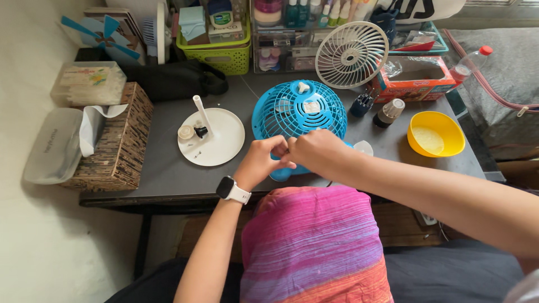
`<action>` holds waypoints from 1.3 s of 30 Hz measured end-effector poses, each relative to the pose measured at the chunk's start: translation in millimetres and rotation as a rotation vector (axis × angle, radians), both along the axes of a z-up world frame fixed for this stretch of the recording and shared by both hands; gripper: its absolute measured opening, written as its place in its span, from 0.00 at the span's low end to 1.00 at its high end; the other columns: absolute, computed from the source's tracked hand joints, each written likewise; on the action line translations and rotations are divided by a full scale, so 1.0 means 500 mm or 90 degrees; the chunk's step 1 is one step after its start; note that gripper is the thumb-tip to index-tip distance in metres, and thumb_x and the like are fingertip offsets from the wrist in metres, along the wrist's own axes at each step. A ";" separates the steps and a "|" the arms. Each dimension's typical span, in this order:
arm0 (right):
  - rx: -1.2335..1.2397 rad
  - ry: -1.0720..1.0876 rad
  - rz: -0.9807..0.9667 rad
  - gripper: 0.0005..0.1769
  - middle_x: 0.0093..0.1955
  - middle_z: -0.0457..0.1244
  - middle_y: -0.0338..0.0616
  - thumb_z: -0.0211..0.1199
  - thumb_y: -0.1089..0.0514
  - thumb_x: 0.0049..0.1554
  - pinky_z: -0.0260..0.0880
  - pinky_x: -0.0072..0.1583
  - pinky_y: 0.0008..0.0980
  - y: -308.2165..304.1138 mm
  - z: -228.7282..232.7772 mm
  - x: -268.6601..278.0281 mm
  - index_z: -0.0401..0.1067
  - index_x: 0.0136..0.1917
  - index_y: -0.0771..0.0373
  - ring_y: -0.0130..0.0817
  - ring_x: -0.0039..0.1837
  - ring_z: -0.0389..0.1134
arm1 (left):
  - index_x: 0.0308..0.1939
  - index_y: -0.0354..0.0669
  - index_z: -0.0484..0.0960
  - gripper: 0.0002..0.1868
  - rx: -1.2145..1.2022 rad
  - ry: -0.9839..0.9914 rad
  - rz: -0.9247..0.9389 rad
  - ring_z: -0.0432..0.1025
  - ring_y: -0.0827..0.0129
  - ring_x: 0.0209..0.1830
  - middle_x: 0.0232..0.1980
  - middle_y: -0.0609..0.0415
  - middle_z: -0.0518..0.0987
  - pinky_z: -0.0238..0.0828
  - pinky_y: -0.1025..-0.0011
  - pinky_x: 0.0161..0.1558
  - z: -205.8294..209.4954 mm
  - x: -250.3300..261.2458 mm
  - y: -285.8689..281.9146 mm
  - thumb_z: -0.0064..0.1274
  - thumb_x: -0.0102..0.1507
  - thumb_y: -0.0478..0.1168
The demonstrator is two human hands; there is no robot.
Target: The person disassembles a small blue portable fan on a cluttered desk, removes the front grille, and uses a screwdriver to loosen and remove screws from the fan housing. The person handles the fan parts and screwdriver throughout the clip.
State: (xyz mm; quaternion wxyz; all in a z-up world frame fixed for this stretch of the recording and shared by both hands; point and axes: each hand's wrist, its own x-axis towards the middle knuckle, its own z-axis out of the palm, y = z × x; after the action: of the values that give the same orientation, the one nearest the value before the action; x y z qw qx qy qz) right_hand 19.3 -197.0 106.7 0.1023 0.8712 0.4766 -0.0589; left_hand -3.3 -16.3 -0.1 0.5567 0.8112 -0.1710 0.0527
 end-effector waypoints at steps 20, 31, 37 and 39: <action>-0.124 -0.016 0.018 0.17 0.46 0.65 0.45 0.54 0.46 0.69 0.73 0.50 0.39 0.008 0.007 0.001 0.67 0.58 0.62 0.43 0.50 0.72 | 0.42 0.36 0.85 0.13 0.032 0.008 -0.021 0.85 0.65 0.43 0.40 0.48 0.88 0.79 0.69 0.45 0.021 -0.013 0.021 0.68 0.55 0.35; 0.092 -0.081 0.452 0.15 0.57 0.63 0.41 0.61 0.60 0.49 0.72 0.53 0.31 -0.008 0.029 0.036 0.71 0.51 0.63 0.37 0.57 0.65 | 0.51 0.36 0.83 0.16 0.004 0.019 -0.091 0.82 0.60 0.51 0.47 0.46 0.87 0.75 0.68 0.52 0.002 -0.013 0.039 0.60 0.59 0.32; 0.108 0.012 0.128 0.22 0.50 0.65 0.42 0.59 0.40 0.59 0.73 0.51 0.34 0.002 0.033 0.009 0.71 0.52 0.61 0.40 0.53 0.71 | 0.47 0.37 0.84 0.15 0.036 0.026 -0.017 0.84 0.64 0.44 0.41 0.49 0.87 0.77 0.69 0.45 0.010 -0.018 0.025 0.63 0.58 0.39; 0.023 -0.023 0.052 0.19 0.47 0.66 0.43 0.58 0.43 0.62 0.73 0.47 0.37 0.006 0.020 0.003 0.70 0.52 0.62 0.42 0.47 0.73 | 0.45 0.37 0.84 0.15 0.029 0.025 -0.001 0.84 0.65 0.43 0.40 0.50 0.87 0.78 0.70 0.44 0.014 -0.019 0.019 0.64 0.58 0.40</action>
State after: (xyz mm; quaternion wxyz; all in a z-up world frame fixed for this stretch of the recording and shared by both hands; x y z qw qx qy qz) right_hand 21.0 -194.2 116.6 0.0973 0.8538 0.5106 -0.0303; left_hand -13.1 -7.1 7.0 0.5415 0.8243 -0.1619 0.0323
